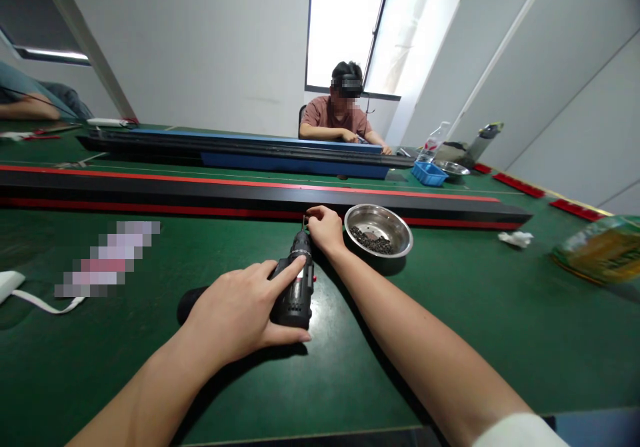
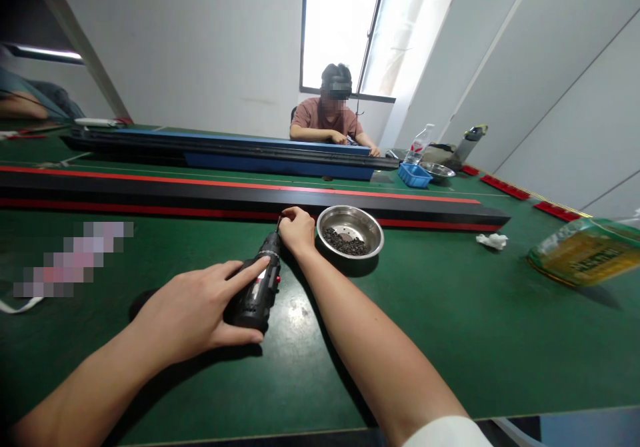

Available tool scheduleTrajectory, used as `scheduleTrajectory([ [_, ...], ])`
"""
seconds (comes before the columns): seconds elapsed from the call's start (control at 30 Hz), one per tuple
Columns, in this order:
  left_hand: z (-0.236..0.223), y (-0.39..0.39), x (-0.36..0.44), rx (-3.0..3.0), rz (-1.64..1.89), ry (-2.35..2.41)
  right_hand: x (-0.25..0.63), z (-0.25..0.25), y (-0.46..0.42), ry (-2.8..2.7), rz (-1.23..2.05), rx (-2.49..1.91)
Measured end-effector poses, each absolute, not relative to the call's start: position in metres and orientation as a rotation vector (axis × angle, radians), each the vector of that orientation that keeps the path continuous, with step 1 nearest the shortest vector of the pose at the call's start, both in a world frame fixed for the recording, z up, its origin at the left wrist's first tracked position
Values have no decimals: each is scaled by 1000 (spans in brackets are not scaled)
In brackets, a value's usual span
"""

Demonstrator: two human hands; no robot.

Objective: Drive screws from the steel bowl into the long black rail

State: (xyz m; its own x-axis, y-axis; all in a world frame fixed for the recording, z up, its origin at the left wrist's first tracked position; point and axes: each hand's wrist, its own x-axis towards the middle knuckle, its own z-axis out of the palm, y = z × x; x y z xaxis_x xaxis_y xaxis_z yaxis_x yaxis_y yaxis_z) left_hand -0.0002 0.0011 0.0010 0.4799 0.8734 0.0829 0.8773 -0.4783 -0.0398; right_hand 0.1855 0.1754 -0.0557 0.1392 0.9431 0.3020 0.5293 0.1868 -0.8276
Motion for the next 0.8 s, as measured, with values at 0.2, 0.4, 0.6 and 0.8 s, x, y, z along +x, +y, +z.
scheduleTrajectory([
  [0.2, 1, 3, 2, -2622, -83, -1537, 184, -55, 174, -1510, 552, -1471],
  [0.4, 2, 5, 3, -2609, -29, -1523, 183, -54, 172, -1511, 556, -1466],
  [0.6, 1, 7, 5, -2599, -8, -1509, 183, -56, 173, -1523, 571, -1451],
  [0.8, 0, 5, 6, -2582, -80, -1508, 183, -54, 170, -1518, 591, -1433],
])
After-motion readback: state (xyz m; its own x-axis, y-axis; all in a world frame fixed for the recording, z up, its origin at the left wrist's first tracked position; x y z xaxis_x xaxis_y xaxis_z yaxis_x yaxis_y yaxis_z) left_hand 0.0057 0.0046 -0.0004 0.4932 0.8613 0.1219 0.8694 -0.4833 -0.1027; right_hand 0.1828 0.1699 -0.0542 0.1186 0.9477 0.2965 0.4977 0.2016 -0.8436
